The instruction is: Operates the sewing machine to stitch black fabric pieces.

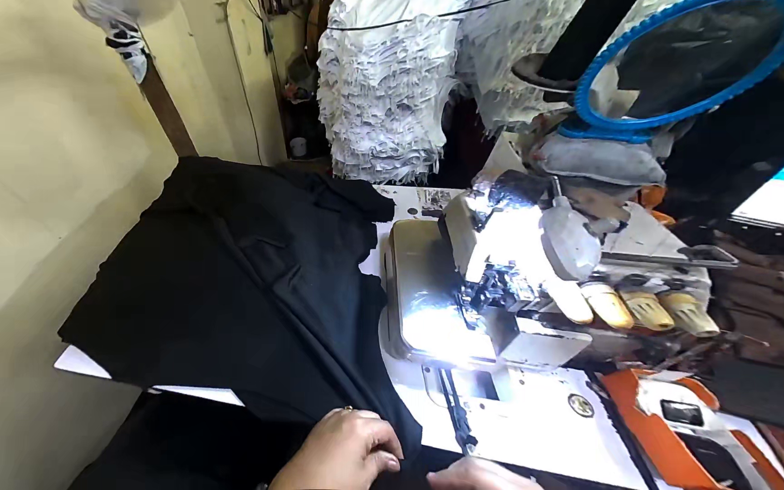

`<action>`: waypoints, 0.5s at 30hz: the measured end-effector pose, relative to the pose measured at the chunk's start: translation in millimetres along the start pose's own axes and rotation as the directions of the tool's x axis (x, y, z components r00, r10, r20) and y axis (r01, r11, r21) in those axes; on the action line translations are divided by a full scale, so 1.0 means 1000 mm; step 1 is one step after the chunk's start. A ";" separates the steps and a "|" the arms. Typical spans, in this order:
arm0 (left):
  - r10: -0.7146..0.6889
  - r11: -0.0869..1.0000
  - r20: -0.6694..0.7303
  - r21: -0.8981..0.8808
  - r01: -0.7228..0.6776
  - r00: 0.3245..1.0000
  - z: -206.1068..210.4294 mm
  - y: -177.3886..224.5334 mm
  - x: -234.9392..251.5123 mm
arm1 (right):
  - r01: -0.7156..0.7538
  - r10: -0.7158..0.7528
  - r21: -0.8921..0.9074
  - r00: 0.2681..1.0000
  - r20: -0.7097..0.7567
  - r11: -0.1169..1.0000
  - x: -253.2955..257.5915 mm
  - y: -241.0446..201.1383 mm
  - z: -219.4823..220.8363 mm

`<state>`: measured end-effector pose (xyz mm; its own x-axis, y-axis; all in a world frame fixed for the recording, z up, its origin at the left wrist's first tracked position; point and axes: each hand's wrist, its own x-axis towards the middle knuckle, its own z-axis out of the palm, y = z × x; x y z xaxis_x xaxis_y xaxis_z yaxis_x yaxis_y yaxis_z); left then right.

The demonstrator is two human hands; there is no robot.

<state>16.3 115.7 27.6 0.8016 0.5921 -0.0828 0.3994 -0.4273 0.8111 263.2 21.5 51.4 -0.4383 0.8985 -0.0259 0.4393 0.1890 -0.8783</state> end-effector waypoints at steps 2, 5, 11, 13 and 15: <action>-0.009 1.000 0.012 -0.026 0.009 1.000 -0.003 0.003 0.002 | 0.013 -0.014 -0.019 0.998 -0.062 1.000 0.003 -0.004 -0.007; -0.023 1.000 0.135 0.003 0.023 0.991 -0.009 0.003 0.005 | 0.037 -0.037 0.001 0.985 -0.170 0.999 0.009 -0.011 -0.011; 0.046 0.997 0.048 0.064 -0.049 0.998 -0.045 0.024 0.008 | 0.141 -0.101 0.083 0.924 -0.368 0.987 0.029 -0.028 0.000; 0.246 0.943 -0.274 0.288 -0.165 0.930 -0.039 0.039 0.009 | 0.197 -0.143 0.119 0.923 -0.357 0.973 0.040 -0.029 0.004; 0.478 0.836 -0.492 0.509 -0.205 0.727 -0.034 0.055 0.016 | 0.242 -0.228 -0.009 0.900 -0.372 0.970 0.059 -0.034 0.004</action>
<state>36.0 125.0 90.6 0.5548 0.5626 0.6129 0.3962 -0.8265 0.4000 219.7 66.5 78.1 -0.2024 0.9129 0.3544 0.3273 0.4041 -0.8541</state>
